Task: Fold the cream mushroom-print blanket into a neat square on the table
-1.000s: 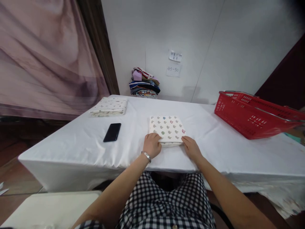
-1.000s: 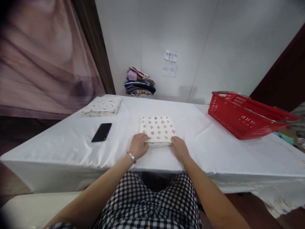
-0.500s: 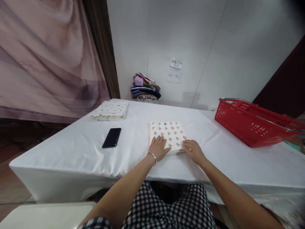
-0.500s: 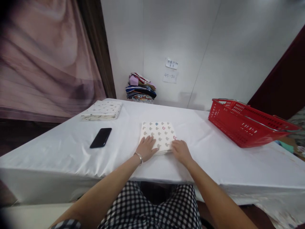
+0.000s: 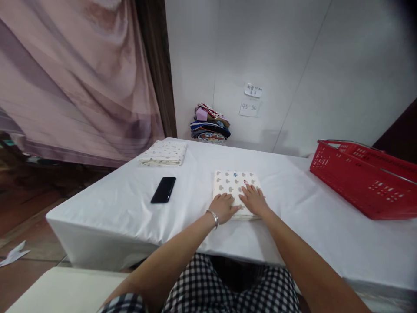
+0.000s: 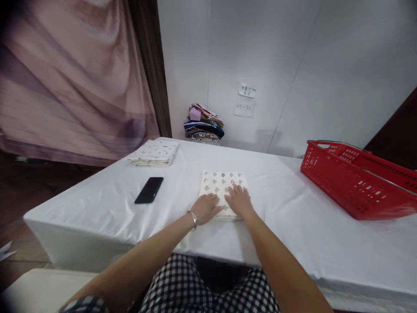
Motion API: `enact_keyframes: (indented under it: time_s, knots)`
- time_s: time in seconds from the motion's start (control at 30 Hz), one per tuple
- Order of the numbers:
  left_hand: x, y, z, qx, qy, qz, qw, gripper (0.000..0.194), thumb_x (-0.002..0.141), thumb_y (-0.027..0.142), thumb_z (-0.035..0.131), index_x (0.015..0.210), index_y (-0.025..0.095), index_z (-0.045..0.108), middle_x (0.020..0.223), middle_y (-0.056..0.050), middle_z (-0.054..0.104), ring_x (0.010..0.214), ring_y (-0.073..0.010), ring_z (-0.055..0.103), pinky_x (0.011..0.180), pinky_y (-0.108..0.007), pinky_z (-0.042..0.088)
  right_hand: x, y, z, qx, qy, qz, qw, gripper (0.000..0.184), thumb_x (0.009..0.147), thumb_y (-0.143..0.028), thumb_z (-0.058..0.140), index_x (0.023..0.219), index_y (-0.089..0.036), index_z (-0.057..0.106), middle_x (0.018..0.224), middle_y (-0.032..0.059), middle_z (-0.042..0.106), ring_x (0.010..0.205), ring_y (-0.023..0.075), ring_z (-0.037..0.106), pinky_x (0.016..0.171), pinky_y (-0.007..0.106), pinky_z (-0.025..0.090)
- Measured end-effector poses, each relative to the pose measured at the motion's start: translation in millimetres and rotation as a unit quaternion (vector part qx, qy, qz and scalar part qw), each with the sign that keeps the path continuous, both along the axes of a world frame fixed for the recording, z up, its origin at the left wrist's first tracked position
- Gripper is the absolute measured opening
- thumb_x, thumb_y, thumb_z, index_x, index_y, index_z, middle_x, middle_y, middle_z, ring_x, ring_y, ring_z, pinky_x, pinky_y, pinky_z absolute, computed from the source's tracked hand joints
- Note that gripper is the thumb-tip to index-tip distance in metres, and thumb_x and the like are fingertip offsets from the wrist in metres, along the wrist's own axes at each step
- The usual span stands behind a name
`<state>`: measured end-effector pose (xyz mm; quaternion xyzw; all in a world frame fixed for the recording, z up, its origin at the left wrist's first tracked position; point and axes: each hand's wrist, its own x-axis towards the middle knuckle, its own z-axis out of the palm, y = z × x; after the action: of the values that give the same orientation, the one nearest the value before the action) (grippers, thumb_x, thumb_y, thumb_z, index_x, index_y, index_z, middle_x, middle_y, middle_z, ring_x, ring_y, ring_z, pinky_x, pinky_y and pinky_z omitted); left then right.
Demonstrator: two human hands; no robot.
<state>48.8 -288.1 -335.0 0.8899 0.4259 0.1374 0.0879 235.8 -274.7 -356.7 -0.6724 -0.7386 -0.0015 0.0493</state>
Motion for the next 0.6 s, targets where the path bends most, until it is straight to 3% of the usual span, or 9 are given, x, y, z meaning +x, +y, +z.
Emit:
enact_keyframes:
  time_s: [0.07,0.13,0.27,0.4,0.5,0.6]
  knots:
    - [5.7,19.3,10.4,0.001,-0.007,0.025,1.000,0.051,0.090,0.052,0.025,0.111,0.021,0.060,0.131,-0.008,0.051,0.125,-0.0235,0.040,0.104,-0.041,0.031,0.5,0.1,-0.3,-0.001,0.001,-0.002,1.000,0.054,0.093,-0.048,0.023,0.138,-0.021,0.035,0.148,0.0093,0.025,0.136,0.0272,0.019,0.107,0.051,0.014]
    - [11.5,40.5,14.5,-0.002,-0.005,0.065,0.998,0.051,0.089,0.052,0.029,0.121,0.021,0.053,0.142,-0.008,0.038,0.134,-0.0244,0.027,0.109,-0.045,0.022,0.6,-0.1,0.3,0.002,0.001,-0.005,1.000,0.055,0.093,-0.049,0.023,0.139,-0.021,0.034,0.149,0.0089,0.025,0.136,0.0268,0.018,0.107,0.051,0.014]
    - [14.6,68.7,-1.1,-0.089,0.022,0.131,0.987,0.061,0.086,0.053,0.029,0.138,0.020,0.033,0.152,-0.006,0.015,0.140,-0.0246,0.006,0.110,-0.051,0.012,1.1,-5.2,0.1,-0.002,0.008,0.000,1.000,0.054,0.093,-0.047,0.022,0.139,-0.021,0.034,0.149,0.0085,0.025,0.137,0.0262,0.017,0.108,0.050,0.013]
    - [10.3,73.7,-20.6,-0.100,0.001,0.130,0.987,0.063,0.086,0.054,0.024,0.140,0.022,0.028,0.152,-0.004,0.010,0.140,-0.0238,0.002,0.110,-0.052,0.012,-0.2,-7.8,4.7,-0.037,0.030,-0.005,0.999,0.053,0.092,-0.048,0.024,0.138,-0.023,0.035,0.148,0.0085,0.026,0.137,0.0260,0.017,0.108,0.049,0.012]
    - [9.3,72.0,-22.5,-0.097,-0.004,0.128,0.987,0.062,0.086,0.054,0.025,0.140,0.022,0.029,0.152,-0.005,0.012,0.140,-0.0242,0.003,0.110,-0.052,0.012,-2.7,6.5,16.0,-0.047,0.048,-0.018,0.998,0.054,0.090,-0.048,0.030,0.137,-0.022,0.035,0.148,0.0099,0.025,0.136,0.0267,0.018,0.107,0.049,0.016]
    - [9.5,70.4,-19.0,-0.096,-0.002,0.129,0.987,0.064,0.087,0.054,0.024,0.140,0.020,0.029,0.152,-0.005,0.013,0.140,-0.0240,0.003,0.110,-0.052,0.013,-0.9,34.3,25.2,0.003,0.049,-0.036,0.998,0.055,0.090,-0.045,0.031,0.139,-0.019,0.031,0.150,0.0114,0.020,0.137,0.0267,0.015,0.106,0.049,0.017]
